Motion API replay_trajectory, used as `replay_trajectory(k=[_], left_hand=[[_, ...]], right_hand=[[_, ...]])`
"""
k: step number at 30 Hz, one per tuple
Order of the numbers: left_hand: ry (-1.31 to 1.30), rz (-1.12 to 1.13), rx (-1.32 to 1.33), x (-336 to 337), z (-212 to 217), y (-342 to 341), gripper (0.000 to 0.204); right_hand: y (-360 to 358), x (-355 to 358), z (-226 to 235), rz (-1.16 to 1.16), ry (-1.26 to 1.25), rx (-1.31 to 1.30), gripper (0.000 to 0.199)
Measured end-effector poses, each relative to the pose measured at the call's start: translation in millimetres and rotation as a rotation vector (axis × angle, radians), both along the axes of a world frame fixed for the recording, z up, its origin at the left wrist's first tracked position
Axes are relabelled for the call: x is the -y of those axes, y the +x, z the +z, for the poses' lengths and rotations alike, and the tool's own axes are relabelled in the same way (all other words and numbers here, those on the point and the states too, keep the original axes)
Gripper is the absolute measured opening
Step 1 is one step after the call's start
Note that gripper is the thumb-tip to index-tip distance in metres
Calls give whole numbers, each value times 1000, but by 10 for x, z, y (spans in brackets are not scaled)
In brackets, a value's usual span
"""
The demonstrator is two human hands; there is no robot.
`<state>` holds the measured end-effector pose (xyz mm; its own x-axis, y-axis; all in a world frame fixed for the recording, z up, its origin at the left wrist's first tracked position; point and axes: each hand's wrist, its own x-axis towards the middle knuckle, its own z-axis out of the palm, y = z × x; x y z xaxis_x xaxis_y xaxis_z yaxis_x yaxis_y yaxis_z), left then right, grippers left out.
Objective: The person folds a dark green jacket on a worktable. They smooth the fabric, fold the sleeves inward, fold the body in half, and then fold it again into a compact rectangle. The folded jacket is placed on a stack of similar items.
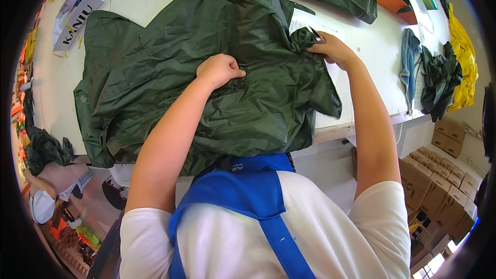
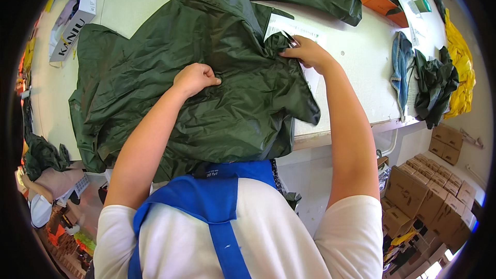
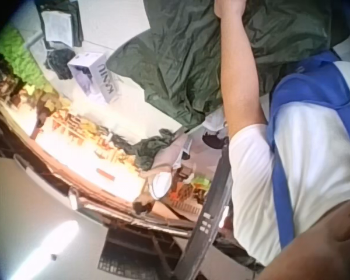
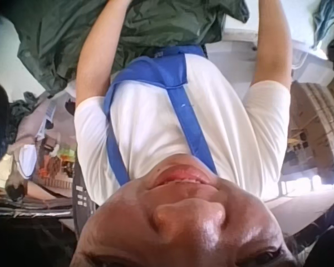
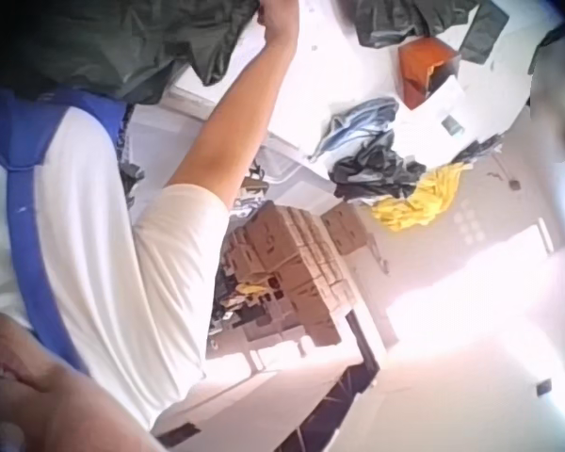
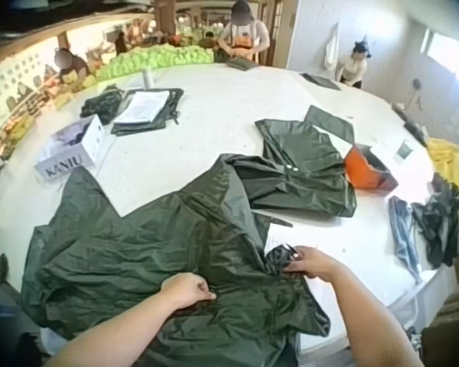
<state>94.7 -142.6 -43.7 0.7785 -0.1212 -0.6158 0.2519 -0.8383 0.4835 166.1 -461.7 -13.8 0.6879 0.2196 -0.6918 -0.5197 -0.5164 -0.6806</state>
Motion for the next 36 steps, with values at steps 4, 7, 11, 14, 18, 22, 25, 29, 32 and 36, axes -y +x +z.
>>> replay_trajectory(k=[4,7,11,14,18,22,25,29,32,36], left_hand=[[-20,-3,18,18,7,1,27],[9,-9,-13,21,42,7,26],[-11,-10,5,6,0,-52,26],[-45,-51,99,187,-40,-136,26],[-152,-182,418,26,13,-361,31],[210,-195,530,-1038,349,-686,25],[466,-134,526,-1710,477,-870,18],[129,10,563,-1752,297,-881,19],[14,73,573,-1822,184,-792,14],[67,48,584,-2155,195,-799,13]], right_hand=[[-105,194,-26,-79,186,-117,31],[-243,139,21,-116,144,238,28],[-217,664,140,-299,-128,597,25],[-314,868,-159,-388,-274,574,18],[-58,1423,-349,-271,-626,621,26],[117,1508,-192,-197,-1156,666,26],[114,1094,176,-514,-1306,738,33],[-15,-311,240,-207,-276,941,26],[-663,-1678,0,348,-134,780,27],[-801,-2177,-385,461,-231,658,20]])
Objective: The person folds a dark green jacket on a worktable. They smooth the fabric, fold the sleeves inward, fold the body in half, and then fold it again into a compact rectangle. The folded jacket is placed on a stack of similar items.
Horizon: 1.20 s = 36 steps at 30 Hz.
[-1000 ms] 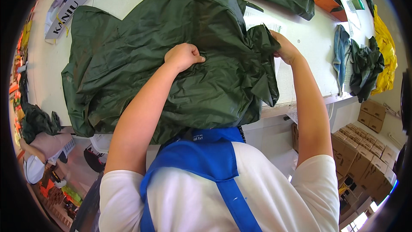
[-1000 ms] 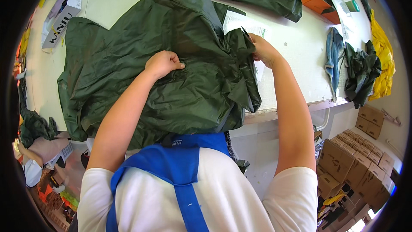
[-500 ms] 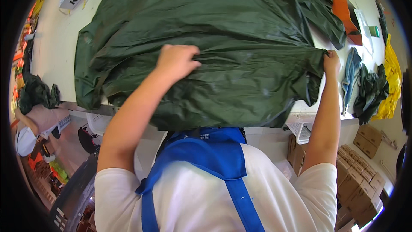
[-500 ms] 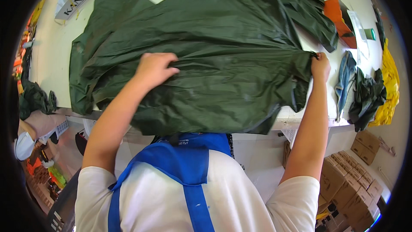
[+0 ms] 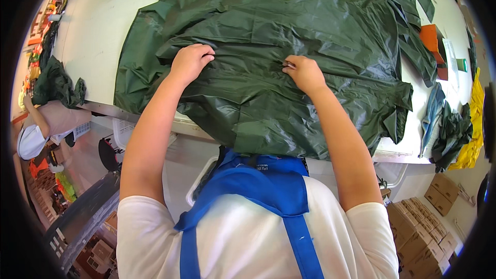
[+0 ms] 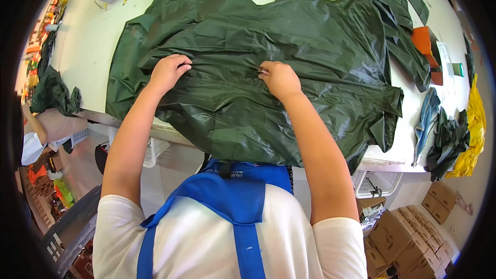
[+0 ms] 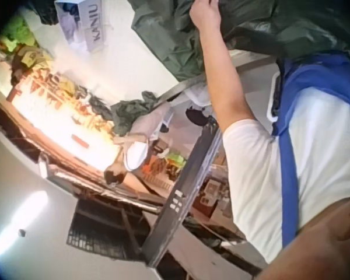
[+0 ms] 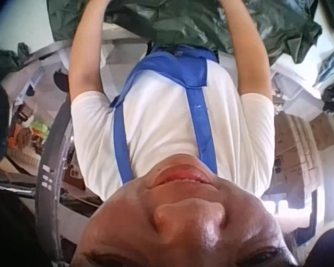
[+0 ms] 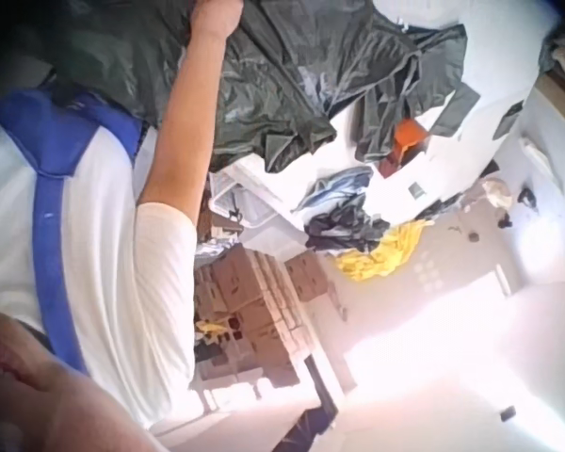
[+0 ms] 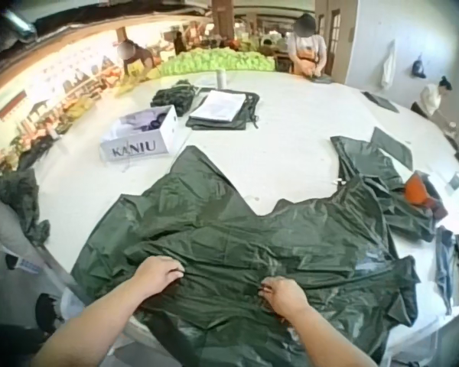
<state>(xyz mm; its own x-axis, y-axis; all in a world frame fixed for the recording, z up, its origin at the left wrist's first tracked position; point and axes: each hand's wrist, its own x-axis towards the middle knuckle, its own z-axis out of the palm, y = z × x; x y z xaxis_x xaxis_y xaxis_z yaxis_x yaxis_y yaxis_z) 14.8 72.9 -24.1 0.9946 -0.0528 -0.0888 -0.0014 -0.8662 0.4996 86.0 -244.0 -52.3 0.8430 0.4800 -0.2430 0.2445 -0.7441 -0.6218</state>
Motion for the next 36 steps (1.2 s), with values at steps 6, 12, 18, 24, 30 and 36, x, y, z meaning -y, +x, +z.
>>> replay_trajectory(k=[6,12,18,24,30,36], left_hand=[[-109,31,-59,-394,-130,-19,16],[-218,146,-333,-654,-117,5,15],[-218,121,-446,-833,-207,138,13],[-61,92,-558,-785,-170,346,20],[-33,73,-612,-812,-233,455,19],[-43,150,-372,-931,-210,-86,21]], right_hand=[[55,-53,52,-109,-37,-183,26],[77,-135,81,-103,-187,-182,28],[126,-153,103,-43,-215,-189,27],[165,-134,142,-46,-256,-249,28],[194,-180,161,-32,-250,-241,29],[83,-132,104,-51,-125,-118,30]])
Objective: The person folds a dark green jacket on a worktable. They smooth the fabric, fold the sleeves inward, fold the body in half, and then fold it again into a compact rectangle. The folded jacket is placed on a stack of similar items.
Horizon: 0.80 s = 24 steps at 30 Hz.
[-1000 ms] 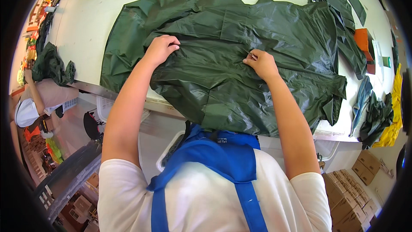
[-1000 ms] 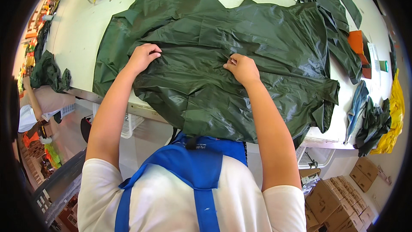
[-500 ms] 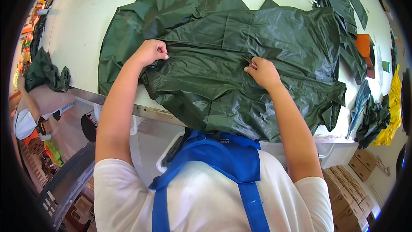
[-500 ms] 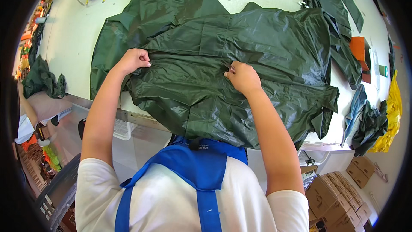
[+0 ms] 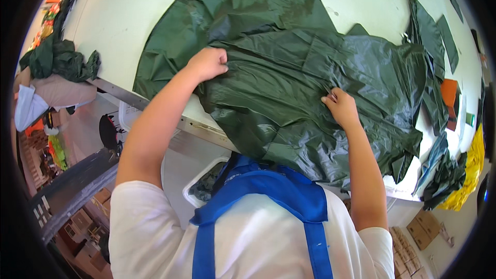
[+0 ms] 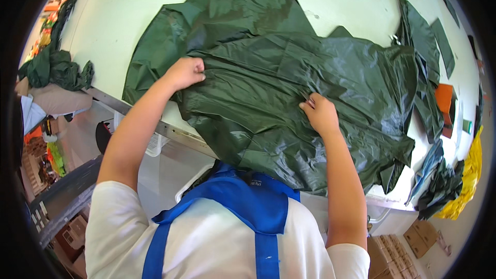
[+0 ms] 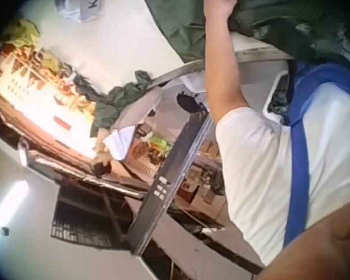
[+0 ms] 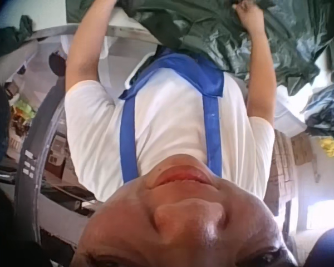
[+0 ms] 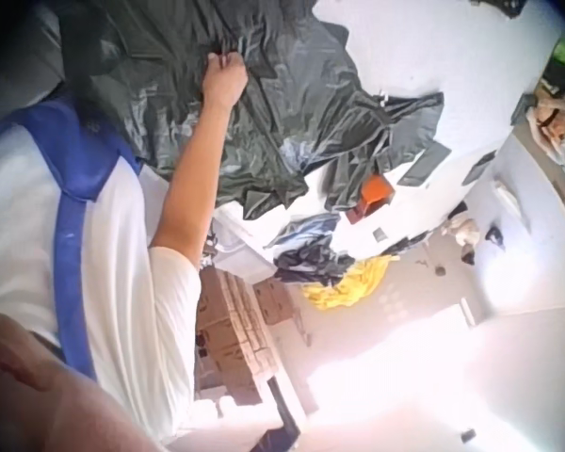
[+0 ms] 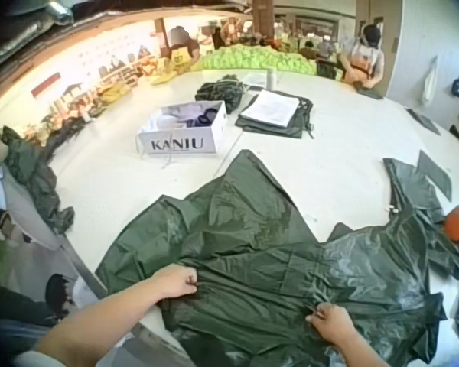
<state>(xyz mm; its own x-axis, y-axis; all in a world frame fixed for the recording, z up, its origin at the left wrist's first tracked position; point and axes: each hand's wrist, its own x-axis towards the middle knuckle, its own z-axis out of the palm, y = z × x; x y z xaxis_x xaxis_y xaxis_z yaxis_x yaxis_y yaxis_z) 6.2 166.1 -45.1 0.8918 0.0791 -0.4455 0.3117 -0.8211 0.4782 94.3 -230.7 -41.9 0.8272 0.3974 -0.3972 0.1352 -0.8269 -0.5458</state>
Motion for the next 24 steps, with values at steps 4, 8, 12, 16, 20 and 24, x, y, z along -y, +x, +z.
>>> replay_trajectory(k=[4,8,12,16,20,24], left_hand=[[453,109,5,-206,452,-810,21],[189,145,168,-527,864,-1351,16],[-328,-172,3,-253,1367,-1384,14],[-675,-239,-173,-287,1373,-1204,15],[-1021,510,-150,-486,896,-979,35],[-1295,909,-276,-369,228,-497,50]], right_hand=[[-6,90,29,7,-45,125,27],[-3,56,133,24,-172,310,21],[-281,-747,638,49,233,534,21],[-824,-1927,958,586,389,235,53],[-802,-2129,579,725,443,415,34],[-925,-2047,920,774,620,483,32]])
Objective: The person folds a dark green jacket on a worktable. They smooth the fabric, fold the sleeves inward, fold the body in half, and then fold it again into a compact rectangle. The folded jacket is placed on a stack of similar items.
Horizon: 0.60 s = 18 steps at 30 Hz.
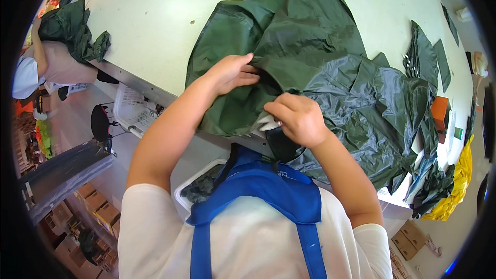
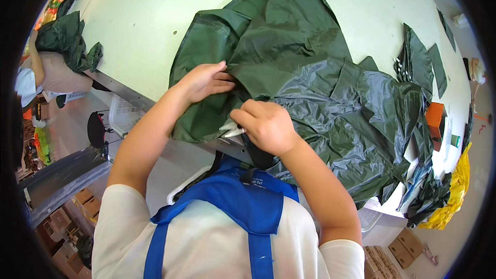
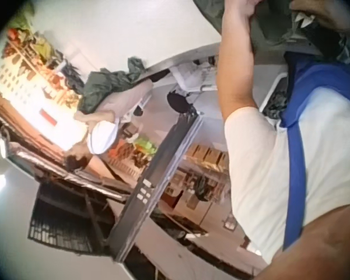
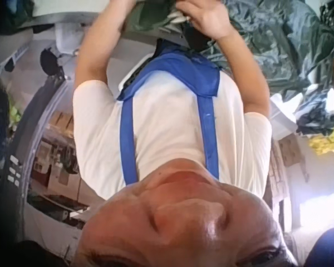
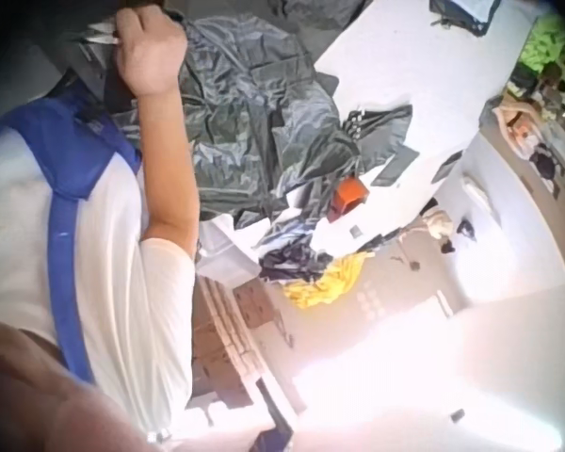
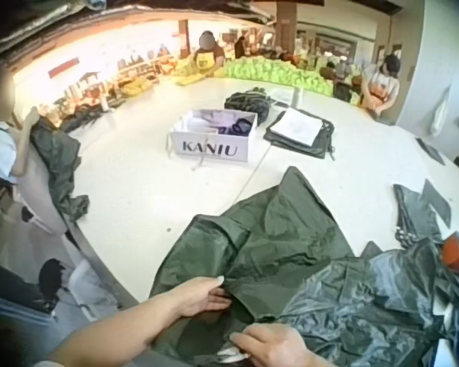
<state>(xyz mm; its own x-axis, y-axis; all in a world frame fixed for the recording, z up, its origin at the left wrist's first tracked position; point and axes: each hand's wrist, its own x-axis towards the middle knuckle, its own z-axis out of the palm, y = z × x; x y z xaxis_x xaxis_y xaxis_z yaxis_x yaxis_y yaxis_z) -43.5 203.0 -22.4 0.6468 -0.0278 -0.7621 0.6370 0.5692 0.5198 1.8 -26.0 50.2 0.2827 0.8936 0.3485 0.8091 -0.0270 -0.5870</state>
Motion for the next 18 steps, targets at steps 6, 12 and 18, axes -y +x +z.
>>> replay_trajectory(k=[6,12,18], left_hand=[[-586,159,402,312,22,360,50],[-433,177,227,687,-199,456,50],[-378,232,477,848,46,749,55]], right_hand=[[-160,214,228,-24,26,-4,34],[-281,257,290,-83,145,-71,32],[-383,337,351,-25,156,-124,34]])
